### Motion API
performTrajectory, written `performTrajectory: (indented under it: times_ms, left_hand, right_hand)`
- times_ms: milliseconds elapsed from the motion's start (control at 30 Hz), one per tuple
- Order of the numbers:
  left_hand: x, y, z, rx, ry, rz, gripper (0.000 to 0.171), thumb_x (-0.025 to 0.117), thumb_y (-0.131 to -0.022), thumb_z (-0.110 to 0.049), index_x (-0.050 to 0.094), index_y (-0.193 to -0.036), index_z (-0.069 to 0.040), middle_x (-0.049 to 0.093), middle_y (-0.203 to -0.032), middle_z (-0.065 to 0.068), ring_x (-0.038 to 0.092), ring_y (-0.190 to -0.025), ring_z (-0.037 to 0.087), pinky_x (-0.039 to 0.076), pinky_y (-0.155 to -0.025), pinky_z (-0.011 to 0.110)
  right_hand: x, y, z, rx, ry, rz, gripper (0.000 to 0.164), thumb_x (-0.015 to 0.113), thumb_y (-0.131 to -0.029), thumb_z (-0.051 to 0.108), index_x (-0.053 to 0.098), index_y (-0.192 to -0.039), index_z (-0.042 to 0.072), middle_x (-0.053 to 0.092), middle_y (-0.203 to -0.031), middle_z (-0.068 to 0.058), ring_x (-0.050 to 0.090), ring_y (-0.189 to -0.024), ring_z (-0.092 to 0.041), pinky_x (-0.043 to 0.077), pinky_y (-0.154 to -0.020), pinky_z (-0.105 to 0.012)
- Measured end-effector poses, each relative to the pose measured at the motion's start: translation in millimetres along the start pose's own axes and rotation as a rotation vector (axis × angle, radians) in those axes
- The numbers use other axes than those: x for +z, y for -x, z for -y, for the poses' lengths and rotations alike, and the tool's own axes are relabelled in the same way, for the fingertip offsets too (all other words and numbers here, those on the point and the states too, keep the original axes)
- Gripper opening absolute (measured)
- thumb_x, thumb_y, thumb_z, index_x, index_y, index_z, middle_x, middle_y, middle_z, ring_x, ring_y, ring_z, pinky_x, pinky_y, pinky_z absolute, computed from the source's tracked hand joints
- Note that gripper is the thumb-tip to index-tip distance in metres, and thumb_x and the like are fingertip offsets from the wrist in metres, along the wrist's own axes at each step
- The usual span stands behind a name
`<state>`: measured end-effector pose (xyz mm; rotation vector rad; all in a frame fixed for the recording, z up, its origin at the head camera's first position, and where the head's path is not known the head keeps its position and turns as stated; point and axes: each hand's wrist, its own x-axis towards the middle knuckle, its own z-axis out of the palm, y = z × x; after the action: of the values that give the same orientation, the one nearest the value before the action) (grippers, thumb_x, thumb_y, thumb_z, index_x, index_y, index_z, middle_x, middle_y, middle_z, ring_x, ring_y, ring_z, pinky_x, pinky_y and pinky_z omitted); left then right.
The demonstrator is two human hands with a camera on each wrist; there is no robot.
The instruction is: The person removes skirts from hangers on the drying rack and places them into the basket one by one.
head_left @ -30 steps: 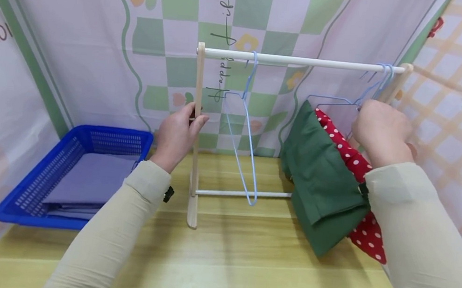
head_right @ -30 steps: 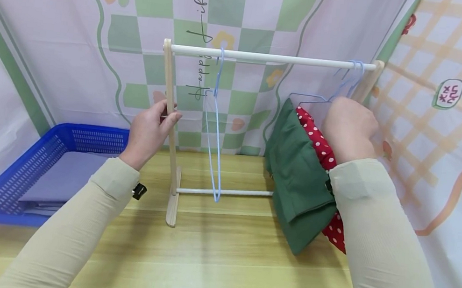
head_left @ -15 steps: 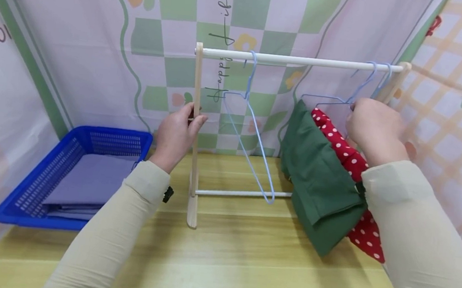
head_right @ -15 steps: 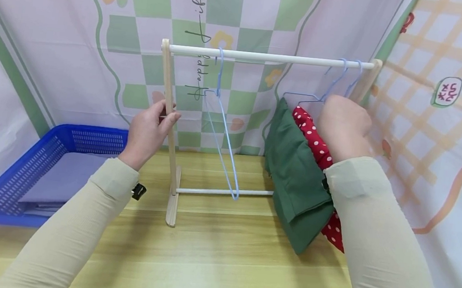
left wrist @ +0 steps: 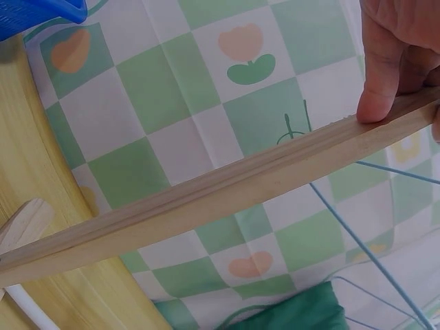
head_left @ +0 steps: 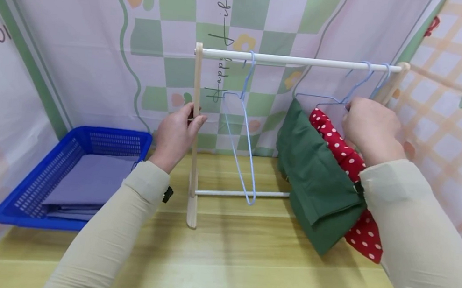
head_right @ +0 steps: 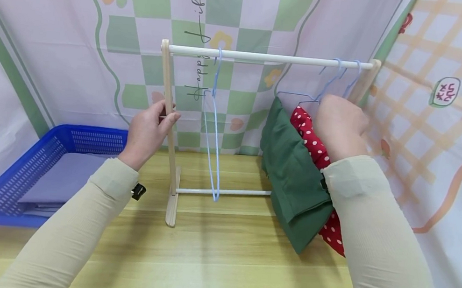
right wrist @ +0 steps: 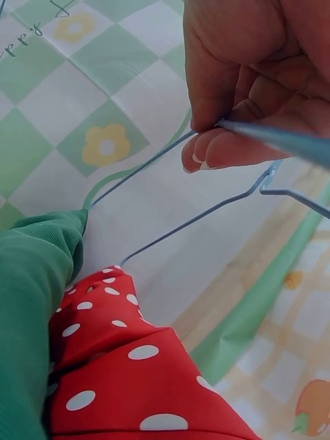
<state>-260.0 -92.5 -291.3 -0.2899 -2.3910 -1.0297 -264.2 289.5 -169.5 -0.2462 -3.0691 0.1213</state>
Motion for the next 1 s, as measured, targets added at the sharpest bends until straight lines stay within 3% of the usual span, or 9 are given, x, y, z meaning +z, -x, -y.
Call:
performTrajectory:
  times_ms: [267, 600, 733, 1000]
  left_hand:
    - [0.5, 0.1, 0.6, 0.001, -0.014, 0.001, 0.032, 0.058, -0.107, -0.040, 0.068, -0.114, -0.010, 0.077, -0.105, 0.010, 0.067, -0.074, 0.022, 0.056, -0.063, 0.038]
    - [0.3, -0.1, 0.1, 0.002, -0.002, -0.002, 0.032, 0.059, -0.107, -0.039, 0.068, -0.114, -0.009, 0.077, -0.107, 0.010, 0.070, -0.078, 0.023, 0.058, -0.066, 0.039]
    - [0.5, -0.4, 0.7, 0.001, -0.008, 0.000, 0.032, 0.059, -0.107, -0.040, 0.068, -0.114, -0.010, 0.077, -0.106, 0.010, 0.069, -0.077, 0.022, 0.058, -0.066, 0.039]
    - [-0.2, -0.2, 0.5, 0.005, -0.004, 0.003, 0.033, 0.059, -0.107, -0.040, 0.068, -0.114, -0.009, 0.076, -0.104, 0.009, 0.067, -0.074, 0.022, 0.057, -0.064, 0.038]
  right_hand:
    - [-4, 1, 4, -0.046, 0.024, 0.025, 0.047, 0.060, -0.097, 0.014, 0.054, -0.142, 0.002, 0.055, -0.124, -0.032, 0.053, -0.096, -0.051, 0.052, -0.061, -0.055]
    - [-9, -1, 8, -0.051, 0.042, 0.085, 0.076, 0.076, -0.081, 0.003, 0.046, -0.151, 0.001, 0.051, -0.132, -0.034, 0.052, -0.101, -0.051, 0.054, -0.063, -0.055]
    - [-11, 0, 7, -0.077, 0.033, 0.091, 0.079, 0.080, -0.082, 0.006, 0.045, -0.152, -0.001, 0.049, -0.133, -0.035, 0.050, -0.105, -0.053, 0.055, -0.065, -0.055]
    - [-12, 0, 6, -0.127, 0.031, 0.086, 0.068, 0.077, -0.087, 0.009, 0.048, -0.147, -0.005, 0.052, -0.130, -0.035, 0.052, -0.106, -0.052, 0.056, -0.069, -0.055]
